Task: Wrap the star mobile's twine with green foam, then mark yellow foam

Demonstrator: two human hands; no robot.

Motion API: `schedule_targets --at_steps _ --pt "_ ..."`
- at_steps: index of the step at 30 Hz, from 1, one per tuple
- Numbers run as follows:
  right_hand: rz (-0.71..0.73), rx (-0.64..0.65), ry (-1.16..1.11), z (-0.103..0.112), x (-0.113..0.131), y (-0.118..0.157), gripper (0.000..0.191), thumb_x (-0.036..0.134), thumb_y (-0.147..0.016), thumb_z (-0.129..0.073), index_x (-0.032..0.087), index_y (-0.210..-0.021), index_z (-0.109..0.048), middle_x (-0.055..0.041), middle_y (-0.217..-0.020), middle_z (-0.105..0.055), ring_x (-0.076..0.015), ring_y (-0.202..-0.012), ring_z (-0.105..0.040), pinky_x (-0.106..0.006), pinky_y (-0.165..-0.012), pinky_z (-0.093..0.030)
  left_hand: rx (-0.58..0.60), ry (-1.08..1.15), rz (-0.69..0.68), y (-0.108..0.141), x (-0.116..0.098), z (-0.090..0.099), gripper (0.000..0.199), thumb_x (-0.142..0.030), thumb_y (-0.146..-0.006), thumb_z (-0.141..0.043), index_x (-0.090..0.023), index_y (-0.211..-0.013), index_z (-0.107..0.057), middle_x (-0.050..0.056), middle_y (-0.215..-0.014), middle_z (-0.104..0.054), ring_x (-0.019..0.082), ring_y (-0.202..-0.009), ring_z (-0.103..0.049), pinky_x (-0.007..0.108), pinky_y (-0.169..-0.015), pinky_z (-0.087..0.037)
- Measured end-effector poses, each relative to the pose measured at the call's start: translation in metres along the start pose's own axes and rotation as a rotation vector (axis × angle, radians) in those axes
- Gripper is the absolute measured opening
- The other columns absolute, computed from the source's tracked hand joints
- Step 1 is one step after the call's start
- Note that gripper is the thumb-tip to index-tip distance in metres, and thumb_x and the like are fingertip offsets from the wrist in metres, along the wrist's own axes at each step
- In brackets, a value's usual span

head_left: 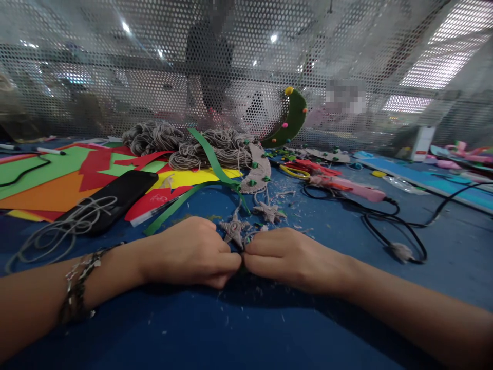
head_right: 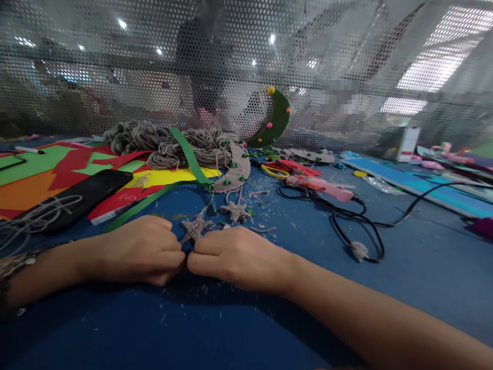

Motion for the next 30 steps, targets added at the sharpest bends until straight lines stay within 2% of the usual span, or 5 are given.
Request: schedule_targets --at_steps 7,12,18,23,30 --pt "-0.028 -0.106 0.114 0.008 0.002 0.001 0.033 0.014 -0.086 -0.026 0.016 -0.061 -0.048 0.0011 -0.057 -0.043 -0.0099 -0.053 -0.032 -0.023 -0.049 -0.026 -0.145 -0.052 0.075 -0.003 0.001 0.008 0.025 -0.037 -0.074 -0.040 -0.019 -0.057 -0.038 -0.004 -0.047 -0.050 0.011 -0.041 -0.042 0.027 -0.043 -0.021" --pt "-0.067 -0.159 0.080 0.009 0.001 0.002 0.029 0.016 -0.085 -0.030 0.016 -0.063 -0.048 0.0008 -0.058 -0.047 -0.0091 -0.052 -0.037 -0.023 -0.049 -0.026 -0.154 -0.108 0.090 -0.003 0.000 0.010 0.023 -0.028 -0.080 -0.036 -0.019 -0.059 -0.038 -0.005 -0.050 -0.052 0.010 -0.041 -0.043 0.026 -0.045 -0.024" --pt "-0.376 -0.102 -0.347 0.004 -0.011 0.004 0.010 0.018 -0.081 -0.040 0.015 -0.087 -0.047 -0.0002 -0.072 -0.054 -0.0075 -0.060 -0.047 -0.018 -0.056 -0.035 -0.114 -0.107 0.110 -0.003 0.002 0.004 0.019 -0.025 -0.081 -0.033 -0.019 -0.065 -0.040 -0.004 -0.055 -0.054 0.012 -0.045 -0.046 0.025 -0.046 -0.027" --pt "-0.351 -0.031 -0.344 0.002 -0.012 0.004 0.009 0.017 -0.084 -0.037 0.017 -0.083 -0.046 -0.0009 -0.074 -0.053 -0.0084 -0.062 -0.046 -0.018 -0.057 -0.036 -0.076 -0.100 0.112 -0.003 0.004 0.002 0.023 -0.027 -0.085 -0.030 -0.018 -0.068 -0.041 -0.003 -0.057 -0.054 0.012 -0.045 -0.046 0.025 -0.048 -0.028" --pt "-0.351 -0.070 -0.263 -0.001 -0.018 0.007 0.010 0.018 -0.085 -0.036 0.017 -0.083 -0.046 -0.0005 -0.073 -0.052 -0.0085 -0.062 -0.046 -0.018 -0.057 -0.036 -0.090 -0.124 0.225 -0.002 0.008 0.002 0.018 -0.028 -0.087 -0.034 -0.017 -0.077 -0.045 -0.002 -0.064 -0.057 0.012 -0.048 -0.047 0.025 -0.048 -0.026"
Point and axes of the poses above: each hand's wrist, its own y-axis away from the middle knuckle, its own z-axis out of the back of the hand, x = y × z, the point moved 4 cm from there along -y, towards the middle knuckle
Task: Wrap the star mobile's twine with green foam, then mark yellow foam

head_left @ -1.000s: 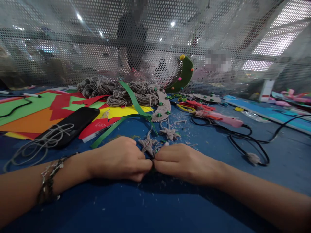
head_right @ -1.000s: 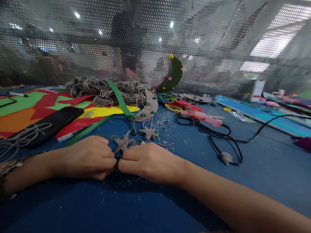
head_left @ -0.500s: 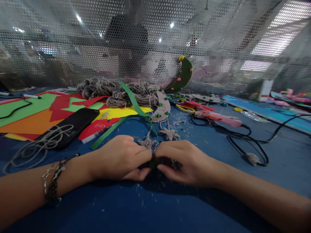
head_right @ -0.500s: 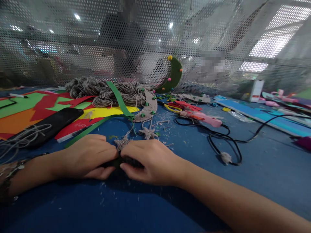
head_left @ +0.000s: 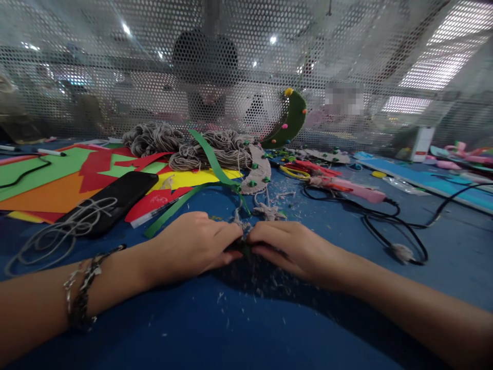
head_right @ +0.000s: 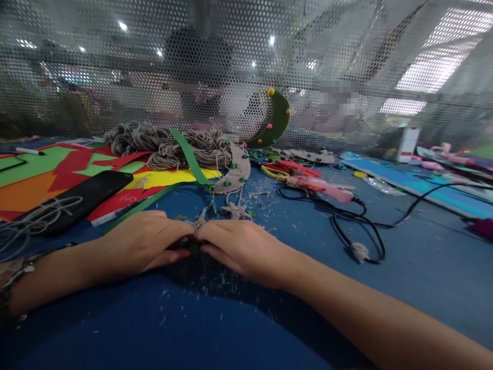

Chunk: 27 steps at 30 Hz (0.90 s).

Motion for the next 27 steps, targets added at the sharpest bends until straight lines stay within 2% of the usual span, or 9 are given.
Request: schedule_targets --at_steps 3,7,15,27 --pt "0.009 -0.026 0.005 0.001 -0.001 0.000 0.012 0.019 -0.086 -0.035 0.017 -0.087 -0.046 -0.0016 -0.077 -0.054 -0.0090 -0.066 -0.048 -0.019 -0.060 -0.037 -0.016 -0.044 -0.042 0.000 -0.002 -0.001 0.024 -0.024 -0.089 -0.029 -0.017 -0.072 -0.044 -0.002 -0.059 -0.054 0.013 -0.047 -0.046 0.026 -0.049 -0.025" --pt "0.022 0.020 0.052 0.001 0.001 -0.002 0.012 0.019 -0.085 -0.036 0.016 -0.086 -0.048 -0.0020 -0.077 -0.053 -0.0089 -0.064 -0.047 -0.019 -0.059 -0.038 -0.015 -0.026 -0.111 0.000 -0.003 -0.002 0.027 -0.019 -0.089 -0.025 -0.017 -0.070 -0.044 -0.002 -0.060 -0.054 0.013 -0.049 -0.045 0.026 -0.051 -0.026" --pt "0.100 0.025 0.117 0.001 0.007 -0.002 0.021 0.020 -0.086 -0.033 0.014 -0.080 -0.052 -0.0015 -0.069 -0.050 -0.0090 -0.060 -0.042 -0.018 -0.055 -0.036 0.005 0.044 -0.143 -0.001 -0.005 -0.002 0.025 -0.015 -0.084 -0.029 -0.017 -0.065 -0.044 -0.004 -0.056 -0.053 0.011 -0.046 -0.041 0.026 -0.050 -0.028" --pt "0.254 0.048 0.133 -0.006 0.016 0.001 0.028 0.010 -0.085 -0.028 0.015 -0.065 -0.047 0.0006 -0.061 -0.042 -0.0099 -0.057 -0.033 -0.020 -0.053 -0.030 0.062 0.129 -0.193 -0.002 -0.009 -0.002 0.019 -0.011 -0.074 -0.034 -0.017 -0.059 -0.044 -0.004 -0.055 -0.053 0.010 -0.044 -0.040 0.027 -0.048 -0.029"
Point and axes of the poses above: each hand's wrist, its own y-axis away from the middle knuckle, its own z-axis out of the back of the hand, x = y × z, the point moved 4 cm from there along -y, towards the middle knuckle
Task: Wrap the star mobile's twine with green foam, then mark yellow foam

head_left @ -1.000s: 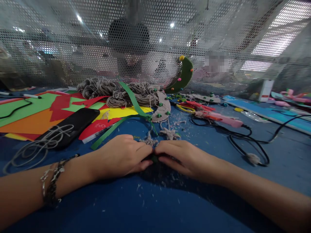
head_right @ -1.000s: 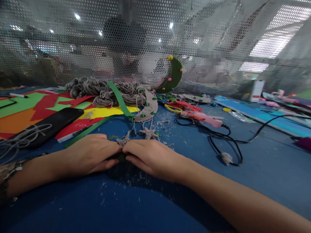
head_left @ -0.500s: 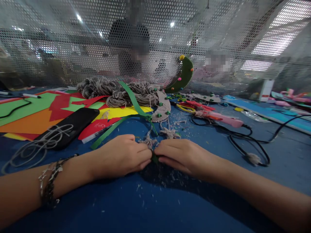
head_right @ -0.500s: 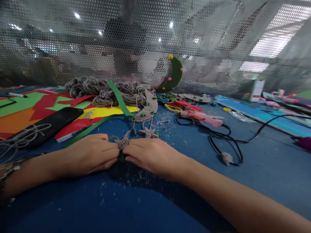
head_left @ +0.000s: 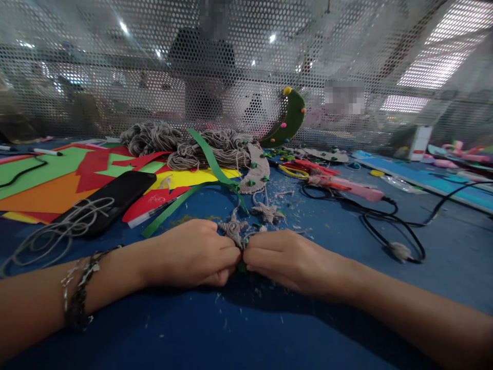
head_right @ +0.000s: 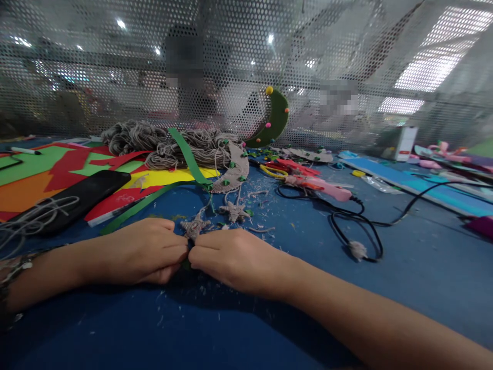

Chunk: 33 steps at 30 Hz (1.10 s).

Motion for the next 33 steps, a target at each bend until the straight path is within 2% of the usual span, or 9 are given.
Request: schedule_targets --at_steps 6,10,17,24,28,33 --pt "0.031 0.009 -0.001 0.002 0.004 -0.002 0.028 0.006 -0.082 -0.030 0.014 -0.061 -0.047 0.0003 -0.061 -0.041 -0.0098 -0.057 -0.032 -0.021 -0.052 -0.028 0.058 0.039 -0.017 -0.001 0.002 -0.003 0.017 -0.012 -0.074 -0.039 -0.018 -0.059 -0.044 -0.004 -0.057 -0.055 0.011 -0.047 -0.044 0.027 -0.049 -0.030" --pt "0.028 -0.003 -0.024 0.002 0.003 -0.002 0.029 0.009 -0.084 -0.030 0.014 -0.064 -0.049 -0.0001 -0.061 -0.044 -0.0098 -0.058 -0.034 -0.020 -0.054 -0.030 0.034 0.031 -0.022 -0.001 0.001 -0.001 0.017 -0.012 -0.073 -0.037 -0.018 -0.059 -0.043 -0.004 -0.057 -0.055 0.011 -0.046 -0.044 0.027 -0.049 -0.030" --pt "-0.077 -0.053 0.018 0.002 -0.005 0.001 0.025 0.019 -0.086 -0.034 0.014 -0.070 -0.052 -0.0002 -0.062 -0.047 -0.0096 -0.058 -0.038 -0.019 -0.053 -0.032 -0.002 -0.042 0.106 0.000 0.003 0.004 0.022 -0.035 -0.075 -0.043 -0.018 -0.061 -0.042 -0.003 -0.054 -0.053 0.012 -0.046 -0.046 0.027 -0.046 -0.026" --pt "-0.044 -0.114 0.108 0.005 -0.002 0.000 0.030 0.020 -0.086 -0.031 0.015 -0.064 -0.050 0.0001 -0.058 -0.045 -0.0098 -0.054 -0.036 -0.020 -0.050 -0.030 0.002 -0.102 0.110 -0.002 0.001 0.005 0.016 -0.026 -0.079 -0.038 -0.018 -0.065 -0.040 -0.003 -0.057 -0.053 0.012 -0.047 -0.047 0.027 -0.046 -0.028" --pt "-0.100 -0.148 0.056 0.007 -0.006 0.002 0.020 0.020 -0.085 -0.036 0.015 -0.072 -0.050 -0.0002 -0.063 -0.049 -0.0086 -0.057 -0.041 -0.018 -0.052 -0.031 -0.053 -0.154 0.128 0.000 0.001 0.007 0.020 -0.027 -0.082 -0.033 -0.018 -0.066 -0.041 -0.002 -0.058 -0.053 0.012 -0.047 -0.047 0.027 -0.047 -0.028" --pt "-0.215 -0.248 -0.129 0.008 -0.012 0.005 0.004 0.015 -0.079 -0.045 0.016 -0.079 -0.050 0.0004 -0.070 -0.054 -0.0065 -0.062 -0.049 -0.015 -0.058 -0.037 -0.129 -0.188 0.144 0.001 0.001 0.012 0.026 -0.027 -0.086 -0.028 -0.017 -0.067 -0.043 -0.002 -0.055 -0.052 0.012 -0.047 -0.047 0.026 -0.046 -0.026"
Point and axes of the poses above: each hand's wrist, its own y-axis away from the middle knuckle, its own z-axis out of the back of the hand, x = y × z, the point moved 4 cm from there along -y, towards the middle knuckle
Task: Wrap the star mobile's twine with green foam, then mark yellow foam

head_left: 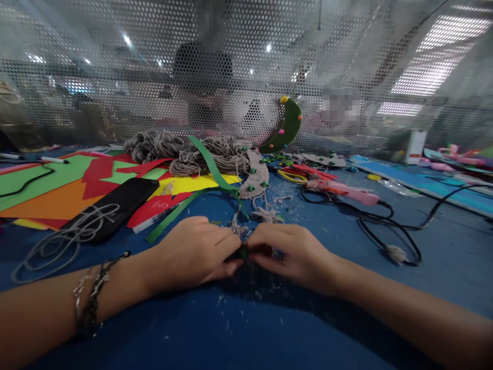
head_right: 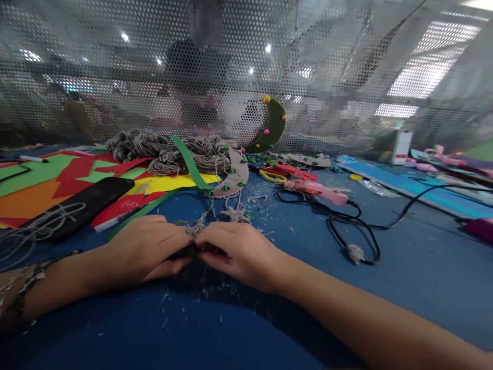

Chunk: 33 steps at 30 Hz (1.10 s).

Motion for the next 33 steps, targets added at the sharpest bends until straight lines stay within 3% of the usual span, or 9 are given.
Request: schedule_targets --at_steps 5,11,18,29,33 --pt "-0.105 -0.068 -0.069 0.004 0.000 -0.002 0.003 0.015 -0.077 -0.048 0.017 -0.075 -0.050 0.0016 -0.068 -0.056 -0.0057 -0.059 -0.050 -0.015 -0.055 -0.039 -0.028 0.010 0.040 0.000 0.000 0.001 0.026 -0.025 -0.087 -0.027 -0.016 -0.071 -0.046 -0.002 -0.056 -0.053 0.012 -0.048 -0.049 0.025 -0.047 -0.028" --pt "-0.070 -0.032 -0.052 0.005 0.006 -0.003 0.010 0.012 -0.079 -0.042 0.017 -0.077 -0.050 -0.0008 -0.072 -0.057 -0.0081 -0.066 -0.052 -0.018 -0.060 -0.040 -0.032 0.001 0.024 0.000 -0.001 0.001 0.022 -0.026 -0.084 -0.031 -0.017 -0.071 -0.046 -0.002 -0.057 -0.054 0.013 -0.049 -0.049 0.026 -0.047 -0.027" --pt "-0.104 -0.022 0.055 0.002 0.001 -0.001 0.006 0.013 -0.078 -0.044 0.016 -0.074 -0.048 0.0000 -0.068 -0.054 -0.0081 -0.060 -0.049 -0.019 -0.057 -0.039 -0.028 0.054 0.088 0.000 -0.001 0.004 0.015 -0.023 -0.082 -0.040 -0.015 -0.092 -0.047 0.001 -0.075 -0.060 0.015 -0.064 -0.054 0.026 -0.051 -0.033" --pt "-0.151 -0.016 0.042 0.003 -0.002 0.000 0.007 0.014 -0.077 -0.043 0.015 -0.076 -0.050 0.0000 -0.068 -0.053 -0.0079 -0.060 -0.048 -0.019 -0.056 -0.038 -0.015 0.375 0.190 0.000 0.006 -0.003 0.014 -0.015 -0.082 -0.042 -0.013 -0.093 -0.050 0.006 -0.085 -0.055 0.015 -0.078 -0.050 0.027 -0.068 -0.042" --pt "-0.249 0.005 0.027 0.014 -0.012 -0.005 0.009 0.020 -0.078 -0.044 0.016 -0.082 -0.051 -0.0008 -0.072 -0.056 -0.0083 -0.061 -0.049 -0.020 -0.057 -0.039 -0.007 0.482 0.306 0.001 0.014 -0.006 0.022 -0.021 -0.083 -0.042 -0.017 -0.104 -0.047 0.005 -0.091 -0.055 0.016 -0.083 -0.051 0.028 -0.073 -0.043"
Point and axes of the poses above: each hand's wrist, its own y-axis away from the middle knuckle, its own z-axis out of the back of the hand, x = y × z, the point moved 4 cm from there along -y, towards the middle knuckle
